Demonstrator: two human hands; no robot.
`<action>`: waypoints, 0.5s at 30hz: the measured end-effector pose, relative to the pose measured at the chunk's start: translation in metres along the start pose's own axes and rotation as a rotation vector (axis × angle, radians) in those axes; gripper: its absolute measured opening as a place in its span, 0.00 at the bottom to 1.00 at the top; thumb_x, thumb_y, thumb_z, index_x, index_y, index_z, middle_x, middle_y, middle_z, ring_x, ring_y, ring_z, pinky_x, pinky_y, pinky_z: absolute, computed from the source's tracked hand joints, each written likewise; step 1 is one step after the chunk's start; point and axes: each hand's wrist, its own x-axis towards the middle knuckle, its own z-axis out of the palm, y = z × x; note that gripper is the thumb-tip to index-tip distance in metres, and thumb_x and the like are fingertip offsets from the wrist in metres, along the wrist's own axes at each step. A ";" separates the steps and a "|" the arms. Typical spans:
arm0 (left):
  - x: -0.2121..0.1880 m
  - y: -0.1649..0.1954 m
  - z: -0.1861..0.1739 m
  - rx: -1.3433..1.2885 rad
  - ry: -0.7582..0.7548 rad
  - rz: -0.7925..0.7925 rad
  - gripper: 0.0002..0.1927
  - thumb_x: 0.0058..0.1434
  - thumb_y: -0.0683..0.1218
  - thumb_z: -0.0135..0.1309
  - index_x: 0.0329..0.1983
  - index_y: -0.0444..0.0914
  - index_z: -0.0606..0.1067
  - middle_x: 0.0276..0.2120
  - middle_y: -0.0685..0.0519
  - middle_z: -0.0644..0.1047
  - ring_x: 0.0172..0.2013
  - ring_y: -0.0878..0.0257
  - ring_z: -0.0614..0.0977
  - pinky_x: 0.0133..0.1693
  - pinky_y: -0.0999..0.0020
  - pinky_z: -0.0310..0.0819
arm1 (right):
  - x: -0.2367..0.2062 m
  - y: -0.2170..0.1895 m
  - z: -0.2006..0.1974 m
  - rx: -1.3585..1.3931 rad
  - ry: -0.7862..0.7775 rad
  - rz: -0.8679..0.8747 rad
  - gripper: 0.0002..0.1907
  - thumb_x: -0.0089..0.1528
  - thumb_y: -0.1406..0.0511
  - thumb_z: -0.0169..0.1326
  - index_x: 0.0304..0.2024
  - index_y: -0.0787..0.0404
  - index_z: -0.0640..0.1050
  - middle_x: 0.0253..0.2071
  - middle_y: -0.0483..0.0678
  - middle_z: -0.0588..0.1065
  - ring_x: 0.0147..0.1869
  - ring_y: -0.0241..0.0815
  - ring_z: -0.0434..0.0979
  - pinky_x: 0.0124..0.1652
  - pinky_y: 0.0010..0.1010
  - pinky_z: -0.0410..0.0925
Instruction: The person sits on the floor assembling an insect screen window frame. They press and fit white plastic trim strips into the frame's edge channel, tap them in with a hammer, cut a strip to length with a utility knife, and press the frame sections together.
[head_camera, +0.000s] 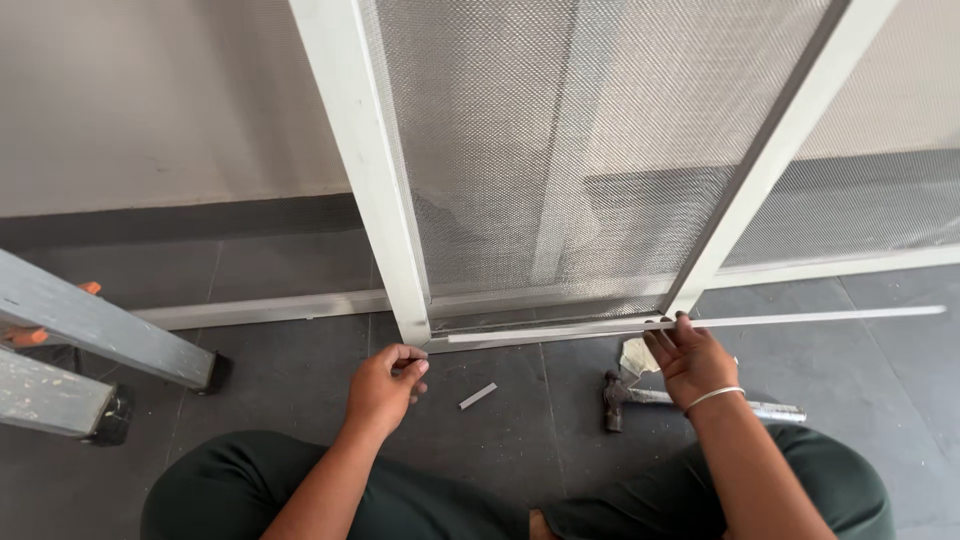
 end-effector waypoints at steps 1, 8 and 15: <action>0.000 -0.001 0.002 0.051 0.013 0.020 0.10 0.62 0.44 0.59 0.45 0.39 0.81 0.35 0.52 0.84 0.30 0.62 0.87 0.34 0.66 0.80 | 0.004 -0.002 0.002 -0.023 0.007 -0.012 0.12 0.69 0.66 0.49 0.53 0.66 0.67 0.49 0.53 0.74 0.55 0.55 0.79 0.57 0.49 0.72; -0.017 -0.001 0.040 0.538 -0.068 0.251 0.11 0.58 0.45 0.60 0.45 0.44 0.77 0.42 0.52 0.83 0.45 0.49 0.83 0.42 0.53 0.78 | 0.023 0.026 0.014 -0.008 0.028 0.002 0.14 0.69 0.67 0.49 0.54 0.67 0.67 0.51 0.54 0.72 0.59 0.59 0.76 0.57 0.52 0.72; -0.019 0.027 0.105 0.652 -0.035 0.609 0.16 0.59 0.45 0.60 0.51 0.42 0.75 0.48 0.48 0.78 0.49 0.47 0.80 0.46 0.51 0.76 | 0.032 0.045 0.008 -0.009 -0.055 -0.021 0.14 0.68 0.67 0.49 0.54 0.66 0.68 0.52 0.54 0.72 0.58 0.59 0.76 0.58 0.52 0.74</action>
